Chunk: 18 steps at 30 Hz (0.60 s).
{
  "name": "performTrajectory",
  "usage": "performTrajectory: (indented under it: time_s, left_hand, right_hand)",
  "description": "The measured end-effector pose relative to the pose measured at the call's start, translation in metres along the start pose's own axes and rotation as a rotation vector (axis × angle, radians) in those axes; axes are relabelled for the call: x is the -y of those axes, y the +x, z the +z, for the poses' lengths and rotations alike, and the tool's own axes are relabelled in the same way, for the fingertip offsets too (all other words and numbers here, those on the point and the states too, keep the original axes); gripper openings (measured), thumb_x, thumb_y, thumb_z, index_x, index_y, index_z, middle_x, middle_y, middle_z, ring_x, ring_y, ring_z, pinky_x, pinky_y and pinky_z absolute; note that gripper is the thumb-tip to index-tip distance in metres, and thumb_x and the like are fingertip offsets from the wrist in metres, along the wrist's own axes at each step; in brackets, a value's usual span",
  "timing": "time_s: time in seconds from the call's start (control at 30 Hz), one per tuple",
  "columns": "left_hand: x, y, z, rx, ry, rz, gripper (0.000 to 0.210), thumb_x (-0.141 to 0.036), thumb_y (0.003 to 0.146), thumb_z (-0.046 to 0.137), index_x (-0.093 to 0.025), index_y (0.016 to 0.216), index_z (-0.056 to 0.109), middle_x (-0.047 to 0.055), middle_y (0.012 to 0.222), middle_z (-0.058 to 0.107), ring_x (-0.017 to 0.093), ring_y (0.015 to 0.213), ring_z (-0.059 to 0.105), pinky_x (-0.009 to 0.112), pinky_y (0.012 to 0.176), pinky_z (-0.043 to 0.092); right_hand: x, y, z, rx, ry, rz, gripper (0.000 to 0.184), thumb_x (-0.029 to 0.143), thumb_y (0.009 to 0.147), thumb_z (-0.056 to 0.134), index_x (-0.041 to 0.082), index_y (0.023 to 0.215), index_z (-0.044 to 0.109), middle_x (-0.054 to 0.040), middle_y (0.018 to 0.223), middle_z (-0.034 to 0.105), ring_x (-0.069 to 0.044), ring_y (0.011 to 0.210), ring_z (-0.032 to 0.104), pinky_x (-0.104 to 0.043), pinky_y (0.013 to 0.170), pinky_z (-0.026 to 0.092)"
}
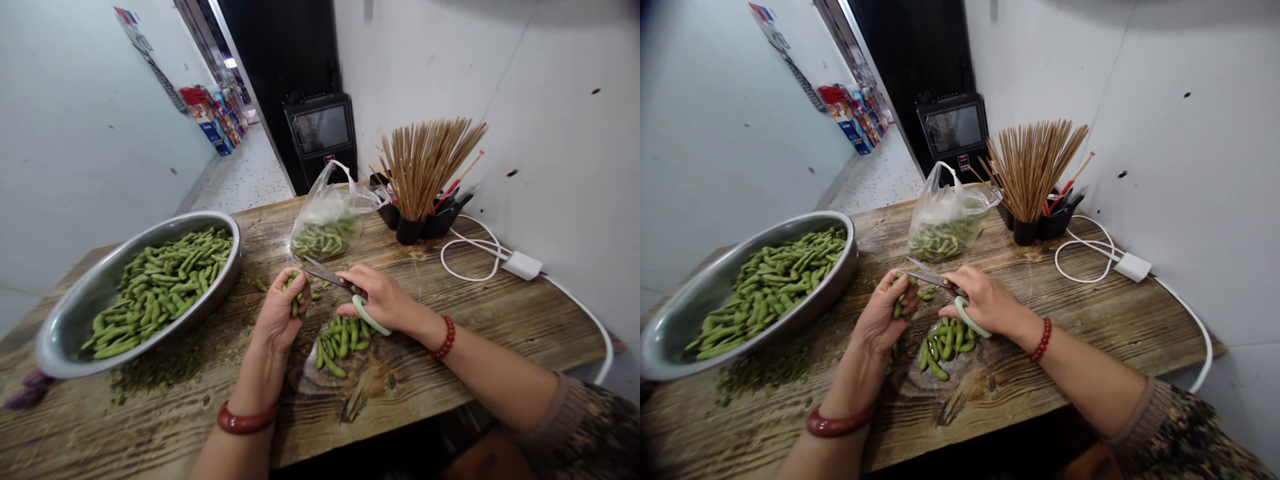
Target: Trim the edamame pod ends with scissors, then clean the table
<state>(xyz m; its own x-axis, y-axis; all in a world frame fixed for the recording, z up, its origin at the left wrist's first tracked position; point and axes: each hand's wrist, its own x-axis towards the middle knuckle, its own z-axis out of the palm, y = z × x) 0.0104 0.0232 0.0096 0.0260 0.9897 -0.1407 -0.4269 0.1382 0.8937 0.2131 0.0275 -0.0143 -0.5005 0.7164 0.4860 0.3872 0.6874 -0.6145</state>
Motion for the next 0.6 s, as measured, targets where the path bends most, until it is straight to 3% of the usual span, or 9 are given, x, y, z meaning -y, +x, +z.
performTrajectory:
  time_s: [0.6]
  left_hand:
    - [0.0093,-0.0032,0.0078,0.031,-0.044,-0.046,0.034,-0.026,0.063,0.081,-0.018,0.074,0.050,-0.008,0.052,0.045,0.003,0.041,0.037,0.013,0.038,0.027]
  right_hand:
    - [0.0034,-0.0011,0.0022,0.037,-0.031,-0.008,0.056,0.038,0.079,0.071,0.019,0.127,0.051,-0.0072,0.099,0.056,-0.018,0.081,0.055,-0.030,0.071,0.047]
